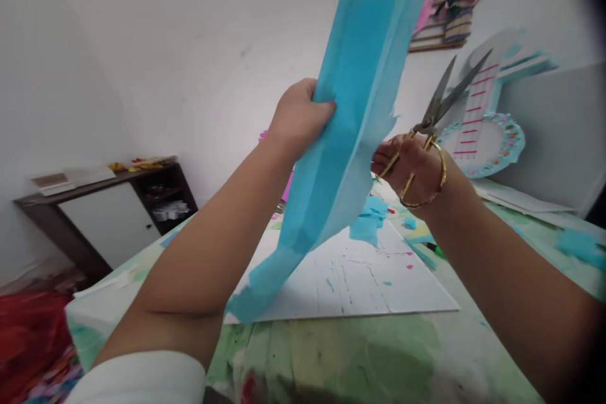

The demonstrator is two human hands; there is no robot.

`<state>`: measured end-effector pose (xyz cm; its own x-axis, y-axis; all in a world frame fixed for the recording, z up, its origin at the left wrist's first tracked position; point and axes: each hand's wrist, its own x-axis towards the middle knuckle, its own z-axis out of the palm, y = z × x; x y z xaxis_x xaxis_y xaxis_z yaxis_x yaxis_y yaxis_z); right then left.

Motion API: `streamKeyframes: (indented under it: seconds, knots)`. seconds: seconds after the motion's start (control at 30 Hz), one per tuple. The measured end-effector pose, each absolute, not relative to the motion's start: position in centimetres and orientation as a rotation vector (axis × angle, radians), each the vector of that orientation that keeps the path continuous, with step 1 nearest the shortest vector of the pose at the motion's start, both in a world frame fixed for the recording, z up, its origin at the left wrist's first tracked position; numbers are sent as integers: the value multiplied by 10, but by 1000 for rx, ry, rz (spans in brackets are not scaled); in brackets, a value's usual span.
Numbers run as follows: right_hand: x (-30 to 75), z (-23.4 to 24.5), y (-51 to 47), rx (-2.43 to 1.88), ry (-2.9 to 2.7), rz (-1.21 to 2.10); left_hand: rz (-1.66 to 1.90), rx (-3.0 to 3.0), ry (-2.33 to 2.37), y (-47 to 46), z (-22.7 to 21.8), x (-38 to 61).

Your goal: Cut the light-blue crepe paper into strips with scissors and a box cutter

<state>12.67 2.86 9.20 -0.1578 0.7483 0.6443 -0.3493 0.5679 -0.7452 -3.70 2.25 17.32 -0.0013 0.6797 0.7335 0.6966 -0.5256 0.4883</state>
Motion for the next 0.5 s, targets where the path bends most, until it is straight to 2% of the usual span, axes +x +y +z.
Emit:
streamKeyframes:
  seconds: [0.13, 0.33, 0.4, 0.5]
  knots:
    - [98, 80, 17, -645, -1415, 772, -1506, -1935, -1365, 15, 184, -42]
    - [69, 62, 36, -920, -1356, 575, -1628, -2001, -1457, -10, 210, -39]
    - [69, 64, 43, -837, -1350, 639, -1744, -2044, -1488, -17, 217, -46]
    - [74, 63, 44, -639, -1495, 902, -2007, -2072, -1502, -16, 216, -66]
